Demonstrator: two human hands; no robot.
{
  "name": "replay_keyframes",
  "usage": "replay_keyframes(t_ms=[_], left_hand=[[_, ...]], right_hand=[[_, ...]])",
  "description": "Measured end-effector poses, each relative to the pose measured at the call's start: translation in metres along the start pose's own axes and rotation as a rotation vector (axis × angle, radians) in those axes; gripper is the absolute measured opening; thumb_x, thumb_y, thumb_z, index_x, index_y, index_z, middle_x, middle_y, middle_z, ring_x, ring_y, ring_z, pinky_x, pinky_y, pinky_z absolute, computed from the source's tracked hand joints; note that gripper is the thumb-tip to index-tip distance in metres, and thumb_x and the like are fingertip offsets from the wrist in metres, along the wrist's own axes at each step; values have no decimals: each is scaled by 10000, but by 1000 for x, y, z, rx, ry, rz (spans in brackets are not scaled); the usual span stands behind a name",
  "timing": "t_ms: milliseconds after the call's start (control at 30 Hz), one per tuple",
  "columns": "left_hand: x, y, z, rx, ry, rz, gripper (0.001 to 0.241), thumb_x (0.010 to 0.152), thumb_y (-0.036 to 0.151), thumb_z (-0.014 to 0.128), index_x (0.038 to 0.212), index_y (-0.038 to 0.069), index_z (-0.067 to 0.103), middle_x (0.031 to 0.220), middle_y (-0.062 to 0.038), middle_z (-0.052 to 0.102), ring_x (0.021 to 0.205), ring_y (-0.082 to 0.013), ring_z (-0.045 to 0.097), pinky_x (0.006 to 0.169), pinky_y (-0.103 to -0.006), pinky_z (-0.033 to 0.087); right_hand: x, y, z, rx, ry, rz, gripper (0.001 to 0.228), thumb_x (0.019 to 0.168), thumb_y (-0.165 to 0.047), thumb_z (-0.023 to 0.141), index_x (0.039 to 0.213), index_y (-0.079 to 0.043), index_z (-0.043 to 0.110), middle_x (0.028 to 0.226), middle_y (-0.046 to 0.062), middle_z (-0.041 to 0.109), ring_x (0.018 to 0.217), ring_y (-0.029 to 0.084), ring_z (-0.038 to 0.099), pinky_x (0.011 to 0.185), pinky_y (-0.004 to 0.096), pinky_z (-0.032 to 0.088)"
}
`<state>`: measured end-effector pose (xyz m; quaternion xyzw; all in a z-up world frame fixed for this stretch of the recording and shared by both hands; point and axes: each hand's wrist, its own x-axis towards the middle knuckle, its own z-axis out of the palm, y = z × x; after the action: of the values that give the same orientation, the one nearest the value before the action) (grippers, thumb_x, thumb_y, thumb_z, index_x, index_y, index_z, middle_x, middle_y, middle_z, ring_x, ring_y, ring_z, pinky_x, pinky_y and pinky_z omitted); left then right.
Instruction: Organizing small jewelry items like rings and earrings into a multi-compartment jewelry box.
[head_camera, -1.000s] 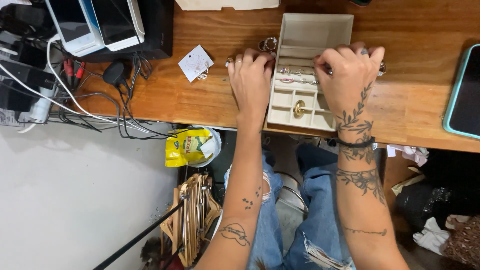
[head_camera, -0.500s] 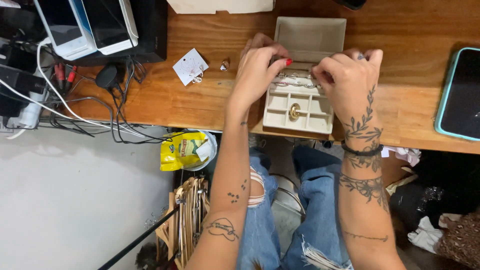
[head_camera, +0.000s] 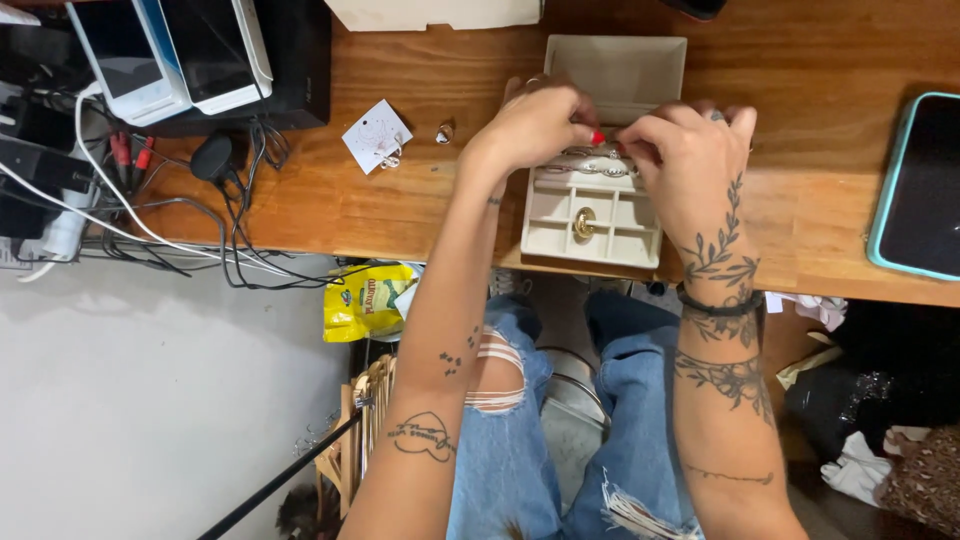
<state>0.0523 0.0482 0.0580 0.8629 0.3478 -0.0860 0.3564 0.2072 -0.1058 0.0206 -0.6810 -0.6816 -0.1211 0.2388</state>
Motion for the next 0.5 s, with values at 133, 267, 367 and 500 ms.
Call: replay_keyframes(t_ms=[133, 267, 367, 500], left_hand=[[-2, 11, -8, 1, -32, -58, 295, 969, 309, 620, 1203, 157, 714, 1267, -84, 713, 1106, -245, 679, 953, -435, 479], [-2, 19, -12, 130, -76, -147, 249, 959, 208, 522, 1139, 189, 692, 1211, -121, 700, 1151, -320, 630, 1040, -459, 359], [0, 18, -11, 123, -55, -188, 323, 933, 176, 529, 1200, 214, 708, 1288, -140, 677, 1167, -357, 621, 912, -452, 504], [8, -3, 1, 13, 206, -22, 122, 838, 201, 701, 851, 285, 789, 1106, -7, 698, 1115, -283, 608, 1064, -373, 367]], right_hand=[[-2, 5, 10, 37, 27, 23, 108, 992, -242, 880, 965, -290, 787, 908, -64, 718, 778, 220, 607, 838, 428, 294], [-3, 8, 13, 70, 4, 47, 77, 985, -257, 871, 1004, -285, 802, 940, -57, 743, 819, 220, 641, 855, 451, 319], [-3, 9, 15, 75, 0, 49, 73, 984, -252, 865, 1011, -282, 804, 950, -48, 743, 828, 220, 649, 866, 458, 325], [-2, 7, 13, 82, 17, 38, 68, 990, -255, 866, 1014, -282, 808, 960, -58, 750, 817, 219, 645, 852, 450, 316]])
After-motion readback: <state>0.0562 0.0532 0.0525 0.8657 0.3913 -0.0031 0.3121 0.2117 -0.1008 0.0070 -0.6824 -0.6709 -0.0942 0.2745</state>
